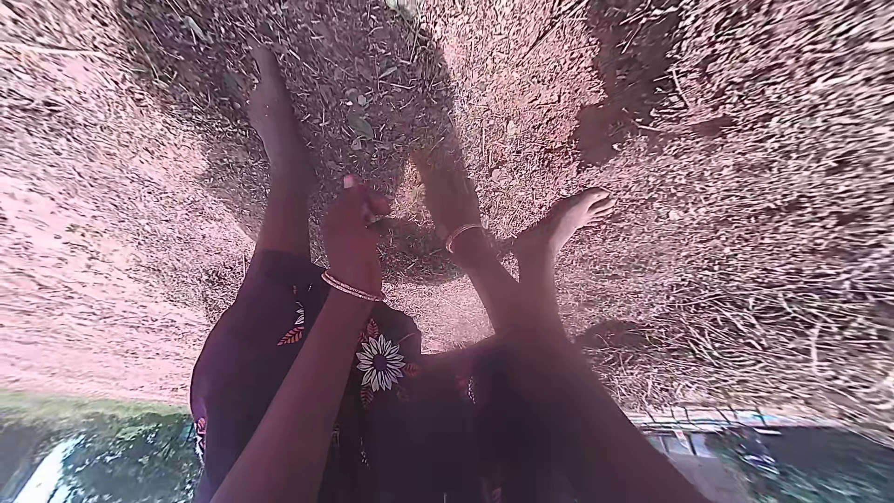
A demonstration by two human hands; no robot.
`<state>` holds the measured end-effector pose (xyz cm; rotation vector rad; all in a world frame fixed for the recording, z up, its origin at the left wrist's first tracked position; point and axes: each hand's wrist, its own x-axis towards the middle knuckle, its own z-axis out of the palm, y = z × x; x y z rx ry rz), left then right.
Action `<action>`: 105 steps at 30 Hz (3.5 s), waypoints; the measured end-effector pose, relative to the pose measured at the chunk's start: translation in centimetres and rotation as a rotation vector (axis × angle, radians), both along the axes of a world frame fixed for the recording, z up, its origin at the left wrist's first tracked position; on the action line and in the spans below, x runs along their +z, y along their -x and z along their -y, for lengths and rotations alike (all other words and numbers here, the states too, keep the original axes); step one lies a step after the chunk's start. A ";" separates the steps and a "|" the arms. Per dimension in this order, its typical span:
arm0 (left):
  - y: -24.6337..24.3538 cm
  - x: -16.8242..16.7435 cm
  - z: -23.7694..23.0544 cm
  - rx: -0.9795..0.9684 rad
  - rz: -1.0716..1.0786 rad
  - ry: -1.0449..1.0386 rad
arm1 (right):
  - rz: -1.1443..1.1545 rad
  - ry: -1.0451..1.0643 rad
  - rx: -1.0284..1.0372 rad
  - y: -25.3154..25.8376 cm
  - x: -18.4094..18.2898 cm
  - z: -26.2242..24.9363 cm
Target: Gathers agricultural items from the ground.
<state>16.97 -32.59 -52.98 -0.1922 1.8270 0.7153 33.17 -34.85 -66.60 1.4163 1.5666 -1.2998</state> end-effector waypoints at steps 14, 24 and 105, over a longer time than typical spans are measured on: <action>-0.2 0.8 -0.1 -0.062 0.060 -0.025 | 0.100 -0.160 -0.361 -5.3 1.5 -8.4; -0.7 0.4 -0.1 -0.002 0.044 -0.004 | 0.165 -0.053 -0.166 -3.1 -8.6 -12.4; -1.4 1.6 -2.0 -0.143 0.384 0.083 | 0.279 0.292 0.414 -7.7 -0.9 -12.5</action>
